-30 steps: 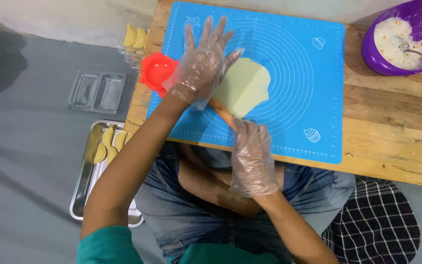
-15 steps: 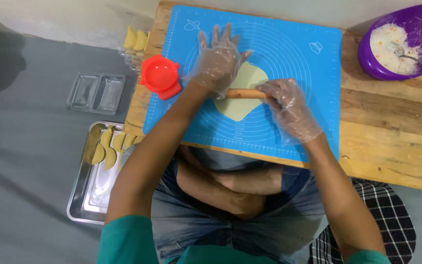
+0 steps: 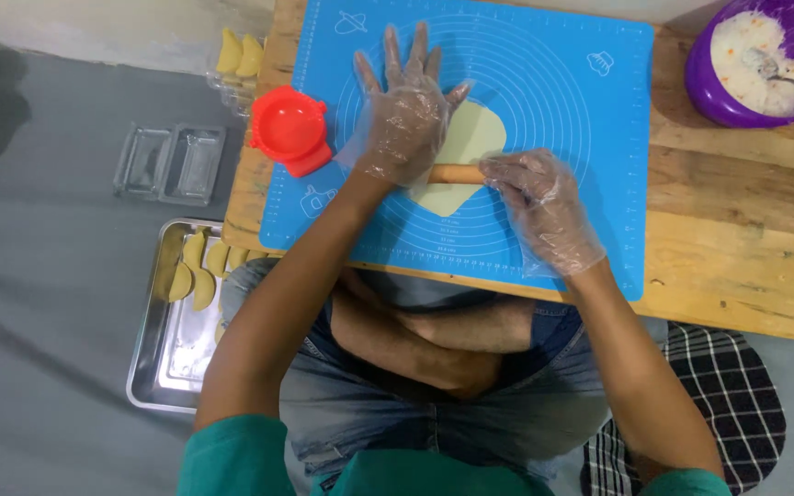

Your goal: Rolling out small pieces of dough and using a plastic mold to shape them into pastries

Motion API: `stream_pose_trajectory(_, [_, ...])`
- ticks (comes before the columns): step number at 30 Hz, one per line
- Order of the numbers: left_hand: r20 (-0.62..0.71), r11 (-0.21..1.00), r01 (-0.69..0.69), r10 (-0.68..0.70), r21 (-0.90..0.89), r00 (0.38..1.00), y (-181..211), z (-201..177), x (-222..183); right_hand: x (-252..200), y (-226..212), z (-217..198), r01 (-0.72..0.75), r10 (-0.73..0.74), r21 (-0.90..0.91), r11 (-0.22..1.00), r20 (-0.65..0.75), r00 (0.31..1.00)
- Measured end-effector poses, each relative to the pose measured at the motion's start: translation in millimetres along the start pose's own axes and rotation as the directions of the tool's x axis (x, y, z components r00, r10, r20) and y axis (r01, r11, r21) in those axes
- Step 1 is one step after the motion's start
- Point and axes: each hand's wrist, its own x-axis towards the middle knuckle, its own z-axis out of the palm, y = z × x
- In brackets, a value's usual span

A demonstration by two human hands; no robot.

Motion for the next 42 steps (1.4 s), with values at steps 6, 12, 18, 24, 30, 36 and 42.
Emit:
stream_pose_trajectory(6, [0.052,1.000,-0.006,0.004,0.029,0.999,-2.8,-34.5,-24.5,-9.4,-26.1,-1.5,-0.076,0.080,0.068,0.995,-0.059,0.995])
stream_pose_trajectory(12, [-0.082,0.992,0.032,-0.022,0.124,0.996,-1.0,-19.6,-39.8,-12.9,-44.8,-4.4,-0.099,0.100,0.031,0.995,-0.051,0.994])
stream_pose_trajectory(18, [-0.126,0.992,0.062,-0.048,0.113,0.991,3.3,-29.2,-49.5,-21.9,-51.3,-6.2,-0.071,0.070,-0.030,0.997,-0.027,0.997])
stream_pose_trajectory(24, [-0.060,0.986,0.162,-0.160,0.030,0.985,9.1,-28.9,-55.6,-25.7,-58.3,-6.5,-0.088,0.087,-0.027,0.996,-0.021,0.996])
stream_pose_trajectory(30, [-0.012,0.985,0.141,-0.140,0.102,0.990,10.4,-46.8,-70.5,-32.1,-67.5,-8.4,-0.114,0.114,-0.044,0.993,0.016,0.993])
stream_pose_trajectory(36, [0.125,0.967,0.105,-0.077,-0.234,0.989,-10.9,-93.2,-81.5,-32.7,-73.7,-5.9,-0.090,0.103,-0.171,0.981,0.068,0.992])
stream_pose_trajectory(42, [-0.178,0.926,-0.070,0.145,0.372,0.973,-43.2,-108.1,-86.0,-38.4,-65.3,-9.1,0.020,0.027,-0.310,0.950,0.147,0.989])
